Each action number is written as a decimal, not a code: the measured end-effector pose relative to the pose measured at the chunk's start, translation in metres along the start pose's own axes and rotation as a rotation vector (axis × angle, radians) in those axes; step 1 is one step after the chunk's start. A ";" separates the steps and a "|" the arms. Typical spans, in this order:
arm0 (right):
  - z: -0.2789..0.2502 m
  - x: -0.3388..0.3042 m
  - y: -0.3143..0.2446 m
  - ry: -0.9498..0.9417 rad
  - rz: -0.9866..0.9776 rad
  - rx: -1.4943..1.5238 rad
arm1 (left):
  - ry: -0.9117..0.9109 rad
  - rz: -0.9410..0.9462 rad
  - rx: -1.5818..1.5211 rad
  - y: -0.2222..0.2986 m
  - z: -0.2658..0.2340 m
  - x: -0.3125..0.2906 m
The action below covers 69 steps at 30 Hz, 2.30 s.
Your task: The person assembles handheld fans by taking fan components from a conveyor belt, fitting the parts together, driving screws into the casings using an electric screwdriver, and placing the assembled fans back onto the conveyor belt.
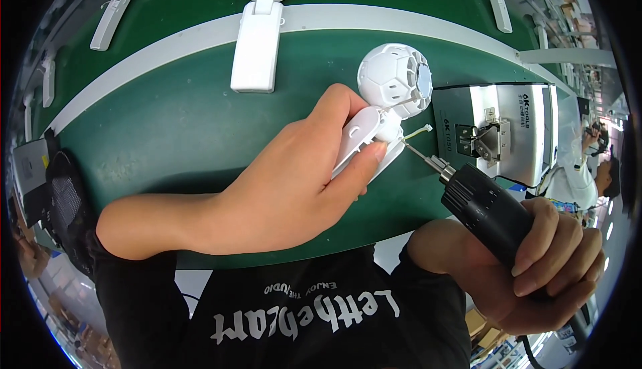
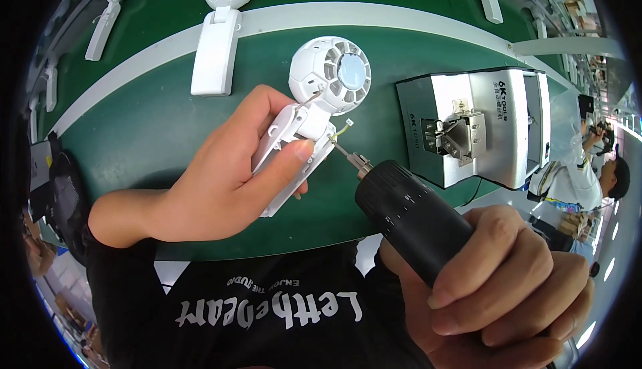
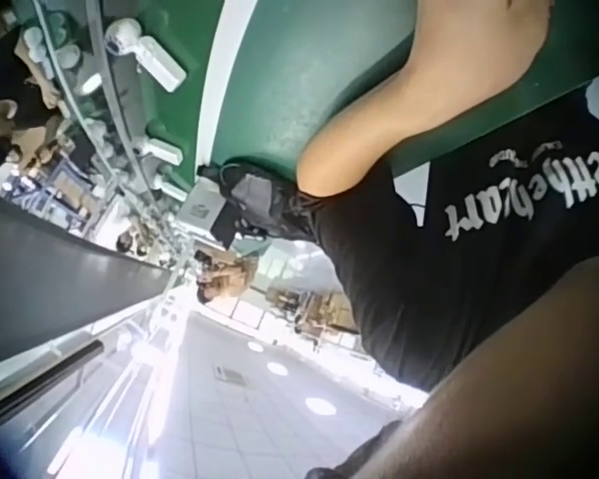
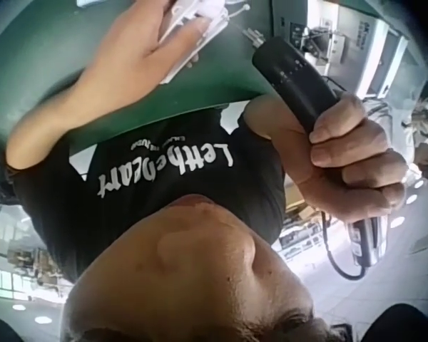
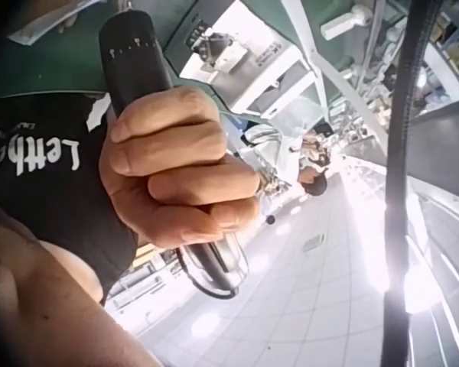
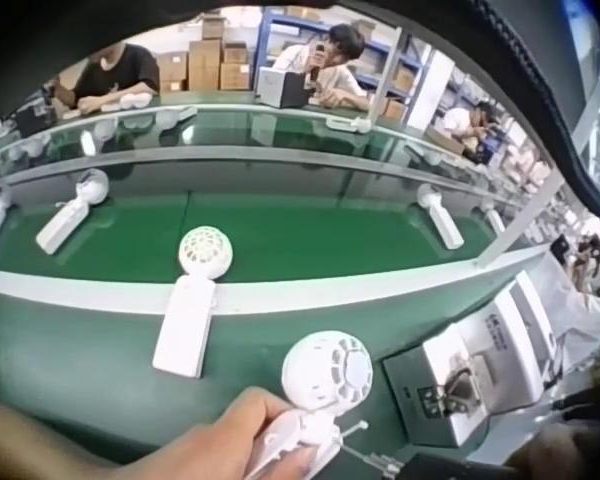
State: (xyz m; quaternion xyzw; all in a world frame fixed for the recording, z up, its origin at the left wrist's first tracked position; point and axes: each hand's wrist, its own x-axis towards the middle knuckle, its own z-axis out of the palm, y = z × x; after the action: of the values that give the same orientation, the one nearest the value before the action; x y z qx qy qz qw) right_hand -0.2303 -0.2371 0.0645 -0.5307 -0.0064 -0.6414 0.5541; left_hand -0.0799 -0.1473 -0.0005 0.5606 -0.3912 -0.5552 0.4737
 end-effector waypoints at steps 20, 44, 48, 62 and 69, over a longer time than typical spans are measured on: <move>0.021 -0.021 0.010 -0.177 -0.343 0.221 | 0.234 0.348 0.393 0.008 -0.033 -0.004; -0.034 0.007 -0.008 0.079 -0.301 -0.131 | 0.932 -0.451 1.537 -0.041 -0.416 -0.105; -0.038 0.012 -0.014 0.099 -0.251 -0.188 | 1.055 -0.118 0.657 0.015 -0.317 -0.069; -0.064 0.028 -0.034 0.059 -0.148 -0.136 | 0.313 0.123 0.660 0.046 -0.188 -0.041; -0.064 0.039 -0.032 0.077 -0.116 -0.458 | 0.258 0.032 -0.094 0.009 -0.107 0.006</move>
State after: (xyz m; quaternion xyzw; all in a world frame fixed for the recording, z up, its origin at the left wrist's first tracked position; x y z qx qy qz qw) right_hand -0.2898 -0.2902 0.0816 -0.6164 0.1297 -0.6766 0.3814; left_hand 0.0278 -0.1450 -0.0006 0.5984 -0.3094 -0.4886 0.5544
